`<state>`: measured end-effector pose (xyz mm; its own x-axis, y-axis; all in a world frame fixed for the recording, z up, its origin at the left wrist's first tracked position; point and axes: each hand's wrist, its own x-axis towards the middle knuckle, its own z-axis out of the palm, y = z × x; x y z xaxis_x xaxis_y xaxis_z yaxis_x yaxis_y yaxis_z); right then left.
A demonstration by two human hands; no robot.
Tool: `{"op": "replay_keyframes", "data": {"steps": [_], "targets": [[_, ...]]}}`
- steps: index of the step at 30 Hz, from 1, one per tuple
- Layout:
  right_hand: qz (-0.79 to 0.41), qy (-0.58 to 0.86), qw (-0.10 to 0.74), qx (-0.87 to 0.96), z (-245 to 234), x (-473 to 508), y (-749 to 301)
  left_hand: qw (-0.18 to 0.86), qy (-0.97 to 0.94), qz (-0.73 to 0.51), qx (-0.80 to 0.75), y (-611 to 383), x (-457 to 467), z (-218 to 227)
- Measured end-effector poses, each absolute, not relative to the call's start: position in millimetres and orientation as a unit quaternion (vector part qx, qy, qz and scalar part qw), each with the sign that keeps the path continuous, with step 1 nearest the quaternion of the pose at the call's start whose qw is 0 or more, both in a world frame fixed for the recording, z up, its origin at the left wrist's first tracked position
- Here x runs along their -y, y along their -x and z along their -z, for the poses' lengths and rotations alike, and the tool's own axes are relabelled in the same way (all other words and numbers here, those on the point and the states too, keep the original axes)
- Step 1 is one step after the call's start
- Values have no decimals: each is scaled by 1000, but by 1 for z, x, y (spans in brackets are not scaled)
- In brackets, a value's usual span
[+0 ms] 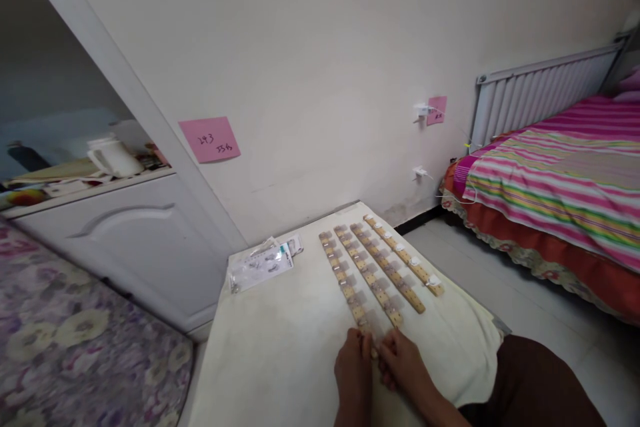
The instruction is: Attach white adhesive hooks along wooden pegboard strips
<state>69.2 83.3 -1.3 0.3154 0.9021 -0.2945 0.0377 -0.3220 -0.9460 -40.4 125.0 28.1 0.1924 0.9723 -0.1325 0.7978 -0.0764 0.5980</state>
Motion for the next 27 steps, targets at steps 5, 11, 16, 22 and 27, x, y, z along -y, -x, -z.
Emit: {"op": "replay_keyframes", "data": {"steps": [5,11,16,22,27], "targets": [[-226,770,337,492,-10,-76,-69,293,-717,-163,-611,42,-125,-29],[-167,792,266,523,-8,-80,-63,303,-721,-190,-593,44,-124,-26],[-167,789,288,517,-8,-80,-63,321,-716,-216,-582,47,-122,-26],[-223,774,335,488,-16,-81,-63,379,-674,-276,-571,45,-123,-29],[-324,732,436,412,-8,-86,-65,417,-642,-315,-561,44,-129,-18]]}}
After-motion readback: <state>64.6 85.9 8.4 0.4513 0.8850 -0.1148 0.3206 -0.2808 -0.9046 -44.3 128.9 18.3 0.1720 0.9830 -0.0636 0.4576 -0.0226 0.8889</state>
